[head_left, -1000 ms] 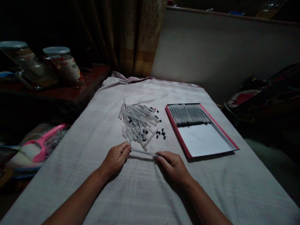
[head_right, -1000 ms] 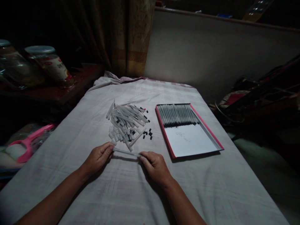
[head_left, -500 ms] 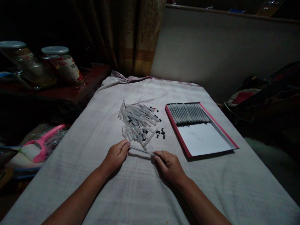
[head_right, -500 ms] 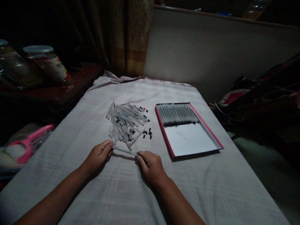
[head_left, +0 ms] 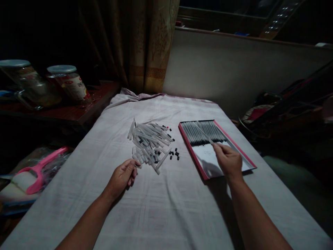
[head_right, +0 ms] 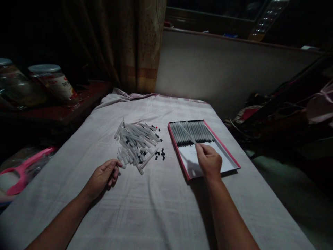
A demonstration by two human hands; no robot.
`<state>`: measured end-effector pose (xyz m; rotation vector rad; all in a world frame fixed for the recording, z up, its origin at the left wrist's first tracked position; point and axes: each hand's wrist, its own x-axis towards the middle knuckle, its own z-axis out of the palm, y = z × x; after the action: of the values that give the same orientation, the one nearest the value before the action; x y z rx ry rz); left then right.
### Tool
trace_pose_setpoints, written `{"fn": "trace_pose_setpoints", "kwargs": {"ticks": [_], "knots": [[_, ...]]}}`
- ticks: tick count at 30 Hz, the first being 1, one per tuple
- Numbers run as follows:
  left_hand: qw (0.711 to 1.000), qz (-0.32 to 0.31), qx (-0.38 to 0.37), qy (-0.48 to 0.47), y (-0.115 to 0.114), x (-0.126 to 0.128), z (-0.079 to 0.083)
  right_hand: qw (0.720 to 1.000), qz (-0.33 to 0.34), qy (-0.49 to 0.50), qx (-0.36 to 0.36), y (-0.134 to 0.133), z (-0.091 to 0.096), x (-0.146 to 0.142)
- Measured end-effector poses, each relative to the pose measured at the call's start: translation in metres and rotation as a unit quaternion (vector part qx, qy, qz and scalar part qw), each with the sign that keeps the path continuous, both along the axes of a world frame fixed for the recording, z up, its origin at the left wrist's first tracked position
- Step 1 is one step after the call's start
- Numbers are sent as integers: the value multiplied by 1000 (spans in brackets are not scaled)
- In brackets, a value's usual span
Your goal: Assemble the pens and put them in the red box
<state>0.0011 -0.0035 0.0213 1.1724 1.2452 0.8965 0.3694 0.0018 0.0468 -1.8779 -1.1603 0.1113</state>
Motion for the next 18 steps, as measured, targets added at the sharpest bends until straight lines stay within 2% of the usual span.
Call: {"fn": "trace_pose_setpoints", "kwargs": {"ticks": [3,6,10,18], "knots": [[1000,7,-11,-7,1,1,2,991,-110,-35,-74,34,-1,30],[1000,17,-15,-10,2,2,3,972,-150,-83,-158,57,-5,37],[999,26,-23,-4,2,2,1,958,-144,-116,-217,71,-11,31],[999,30,-23,-7,2,3,1,952,-68,-161,-251,77,-17,25]]}}
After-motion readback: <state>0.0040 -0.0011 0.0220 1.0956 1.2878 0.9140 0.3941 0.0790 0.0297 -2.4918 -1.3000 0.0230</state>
